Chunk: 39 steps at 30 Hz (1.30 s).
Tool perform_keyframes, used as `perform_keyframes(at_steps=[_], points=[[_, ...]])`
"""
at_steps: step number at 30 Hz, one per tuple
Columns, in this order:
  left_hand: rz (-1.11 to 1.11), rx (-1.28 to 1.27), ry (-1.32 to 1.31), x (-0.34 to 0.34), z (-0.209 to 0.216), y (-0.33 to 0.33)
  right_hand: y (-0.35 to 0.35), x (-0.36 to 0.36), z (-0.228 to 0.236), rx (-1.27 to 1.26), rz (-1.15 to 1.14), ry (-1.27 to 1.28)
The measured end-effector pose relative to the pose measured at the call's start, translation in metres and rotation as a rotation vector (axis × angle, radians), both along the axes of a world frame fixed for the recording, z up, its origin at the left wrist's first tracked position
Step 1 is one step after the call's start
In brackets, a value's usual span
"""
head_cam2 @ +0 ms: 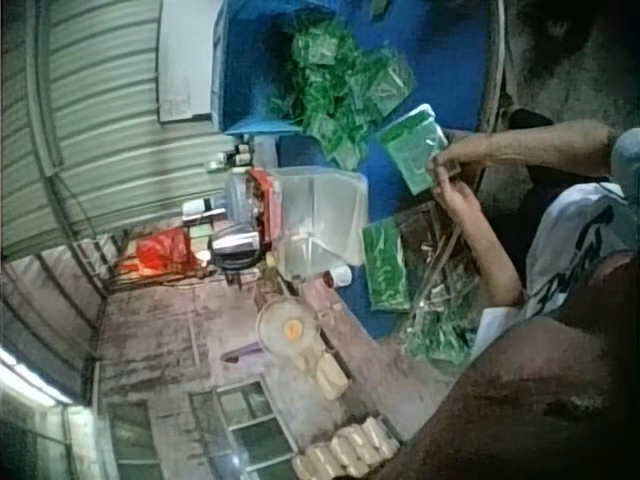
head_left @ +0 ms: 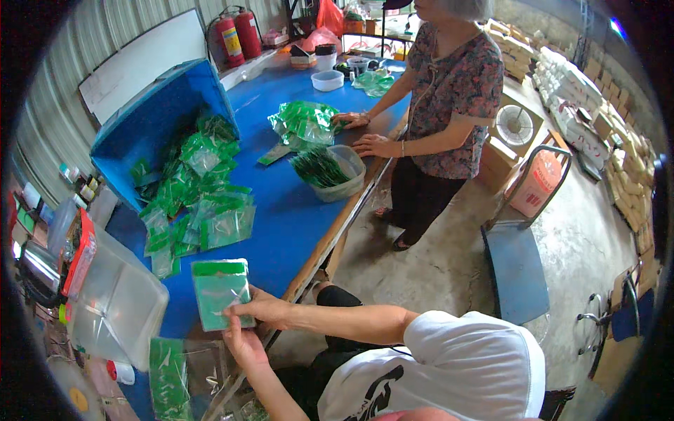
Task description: The person gathers and stacks small green packets from a table by hand, then inserts the stack into a clear plastic bag.
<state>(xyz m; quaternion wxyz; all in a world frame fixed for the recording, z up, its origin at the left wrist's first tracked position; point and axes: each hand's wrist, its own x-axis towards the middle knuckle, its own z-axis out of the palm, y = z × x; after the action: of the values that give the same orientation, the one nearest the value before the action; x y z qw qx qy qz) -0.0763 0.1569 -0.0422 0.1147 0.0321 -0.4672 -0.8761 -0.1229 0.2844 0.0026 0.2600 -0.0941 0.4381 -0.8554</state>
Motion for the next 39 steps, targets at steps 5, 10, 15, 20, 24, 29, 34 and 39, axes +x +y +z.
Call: perform_keyframes(at_steps=[5,10,15,20,24,29,34,39], points=[[0.148,-0.235,0.063,-0.006,0.007,-0.024,0.027,-0.038,-0.022,0.225,-0.462,0.455],[0.044,-0.803,-0.039,-0.007,0.004,-0.045,0.024,-0.055,-0.027,0.349,-0.088,0.747],[-0.033,-0.815,0.023,-0.009,0.011,-0.033,0.026,-0.069,-0.028,0.354,-0.101,0.646],[-0.041,-0.855,-0.083,-0.015,-0.007,-0.056,0.017,-0.069,-0.031,0.431,-0.139,0.72],[-0.034,-0.865,-0.069,-0.017,0.0,-0.054,0.019,-0.066,-0.024,0.616,-0.155,0.832],[-0.039,-0.769,-0.047,-0.017,-0.005,-0.052,0.028,-0.059,-0.005,0.891,-0.152,0.775],[-0.041,-0.635,0.003,-0.01,0.009,-0.05,0.036,-0.031,0.036,0.775,-0.661,1.534],[-0.173,-0.784,-0.191,0.006,0.058,-0.03,0.039,-0.032,0.074,1.025,0.183,1.437]])
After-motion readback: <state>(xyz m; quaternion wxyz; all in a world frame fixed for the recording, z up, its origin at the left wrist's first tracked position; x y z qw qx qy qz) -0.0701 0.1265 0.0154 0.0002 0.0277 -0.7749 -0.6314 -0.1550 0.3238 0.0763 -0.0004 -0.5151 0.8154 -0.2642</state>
